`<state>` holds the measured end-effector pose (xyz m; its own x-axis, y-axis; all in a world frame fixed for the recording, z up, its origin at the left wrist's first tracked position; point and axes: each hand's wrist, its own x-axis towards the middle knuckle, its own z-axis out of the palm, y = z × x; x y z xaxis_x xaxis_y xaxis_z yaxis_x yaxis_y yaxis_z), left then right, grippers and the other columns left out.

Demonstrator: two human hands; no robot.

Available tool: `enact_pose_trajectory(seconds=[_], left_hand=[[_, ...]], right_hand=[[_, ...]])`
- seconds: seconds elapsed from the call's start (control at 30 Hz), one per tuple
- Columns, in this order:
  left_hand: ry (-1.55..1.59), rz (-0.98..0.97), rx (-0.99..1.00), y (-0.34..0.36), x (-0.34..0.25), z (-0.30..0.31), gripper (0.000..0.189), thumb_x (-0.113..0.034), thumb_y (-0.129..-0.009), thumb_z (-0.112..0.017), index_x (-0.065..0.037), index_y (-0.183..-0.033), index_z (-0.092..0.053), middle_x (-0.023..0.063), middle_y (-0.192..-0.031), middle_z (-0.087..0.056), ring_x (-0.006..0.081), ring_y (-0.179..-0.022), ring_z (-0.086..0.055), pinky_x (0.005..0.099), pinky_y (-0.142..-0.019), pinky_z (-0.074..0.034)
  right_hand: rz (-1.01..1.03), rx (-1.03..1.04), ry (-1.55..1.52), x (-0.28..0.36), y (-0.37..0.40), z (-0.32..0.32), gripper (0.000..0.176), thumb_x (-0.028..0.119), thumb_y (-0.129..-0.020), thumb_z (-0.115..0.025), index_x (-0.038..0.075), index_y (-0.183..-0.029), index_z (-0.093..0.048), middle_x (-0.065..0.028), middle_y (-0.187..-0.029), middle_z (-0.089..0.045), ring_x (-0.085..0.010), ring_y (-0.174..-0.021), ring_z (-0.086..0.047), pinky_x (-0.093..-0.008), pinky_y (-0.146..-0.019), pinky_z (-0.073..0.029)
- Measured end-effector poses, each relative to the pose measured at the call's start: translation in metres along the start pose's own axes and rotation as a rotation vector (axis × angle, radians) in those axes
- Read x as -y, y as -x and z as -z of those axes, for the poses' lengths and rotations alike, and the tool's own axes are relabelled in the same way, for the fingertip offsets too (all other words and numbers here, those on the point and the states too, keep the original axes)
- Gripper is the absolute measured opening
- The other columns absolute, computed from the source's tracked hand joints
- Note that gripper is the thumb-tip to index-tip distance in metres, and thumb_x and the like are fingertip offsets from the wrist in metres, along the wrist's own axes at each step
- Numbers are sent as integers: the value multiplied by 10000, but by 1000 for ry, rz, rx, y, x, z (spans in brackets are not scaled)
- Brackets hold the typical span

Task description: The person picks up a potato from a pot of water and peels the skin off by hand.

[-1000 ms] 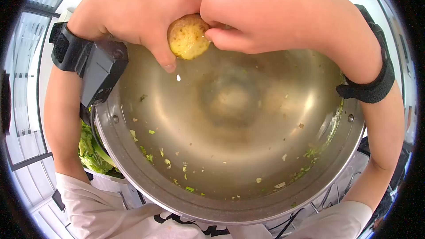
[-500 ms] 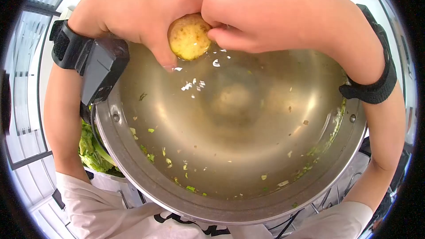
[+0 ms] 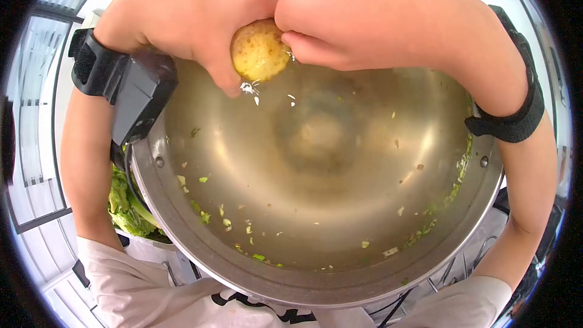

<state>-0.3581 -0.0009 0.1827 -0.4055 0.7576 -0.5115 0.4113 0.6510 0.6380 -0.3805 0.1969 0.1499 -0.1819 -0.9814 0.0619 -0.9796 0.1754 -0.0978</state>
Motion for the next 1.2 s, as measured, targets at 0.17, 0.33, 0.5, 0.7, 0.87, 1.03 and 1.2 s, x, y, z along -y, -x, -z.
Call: enact_pose_trajectory(seconds=[0.17, 0.33, 0.5, 0.7, 0.87, 1.03, 1.2], left_hand=[[28, 140, 87, -11, -7, 6, 329, -88, -752, -759, 27, -1021, -609, 77, -782, -626, 160, -733, -556, 322, -668, -475], [8, -65, -109, 2, 3, -5, 350, -101, -744, -759, 31, -1034, -613, 100, -799, -649, 190, -739, -578, 332, -681, -486], [-113, -170, -98, 2, 7, 0, 387, -129, -751, -757, 38, -1067, -608, 124, -850, -674, 223, -773, -616, 343, -705, -502], [31, -52, -105, 5, -1, 2, 480, -175, -761, -767, 72, -1118, -562, 169, -909, -683, 267, -797, -634, 357, -719, -515], [-3, 69, -354, -8, 15, -10, 651, -189, -658, -850, -1, -1228, -598, 127, -1037, -686, 257, -956, -656, 358, -850, -524], [-140, 32, -354, 6, -4, -7, 562, -243, -726, -809, 61, -1132, -568, 163, -940, -679, 260, -849, -641, 355, -764, -518], [67, 46, -85, 9, -17, 19, 498, -274, -747, -796, 67, -1043, -585, 173, -860, -675, 246, -801, -631, 353, -720, -508]], right_hand=[[-40, -22, 30, 4, 0, 2, 156, 74, -788, -666, -11, -676, -595, -183, -566, -521, -384, -557, -543, -460, -535, -417], [-124, 282, 110, 14, -8, 38, 329, 283, -938, -618, -7, -789, -656, -185, -695, -668, -382, -674, -665, -457, -647, -547], [-102, 314, 91, 16, -4, 46, 323, 266, -954, -606, -7, -788, -655, -180, -683, -663, -385, -670, -661, -462, -648, -544], [-116, 295, 68, 10, -4, 42, 345, 268, -962, -598, -5, -760, -658, -178, -645, -645, -382, -633, -649, -461, -626, -537], [-98, -60, 69, -9, 0, 5, 137, 82, -780, -670, -10, -694, -616, -180, -567, -531, -377, -554, -551, -454, -536, -424], [-89, -47, 22, -7, -2, 11, 136, 97, -790, -685, 5, -701, -639, -163, -571, -552, -360, -556, -558, -440, -537, -428], [-70, -21, 21, 1, 2, 8, 150, 98, -808, -680, 11, -693, -639, -152, -560, -545, -355, -558, -556, -438, -536, -423]])
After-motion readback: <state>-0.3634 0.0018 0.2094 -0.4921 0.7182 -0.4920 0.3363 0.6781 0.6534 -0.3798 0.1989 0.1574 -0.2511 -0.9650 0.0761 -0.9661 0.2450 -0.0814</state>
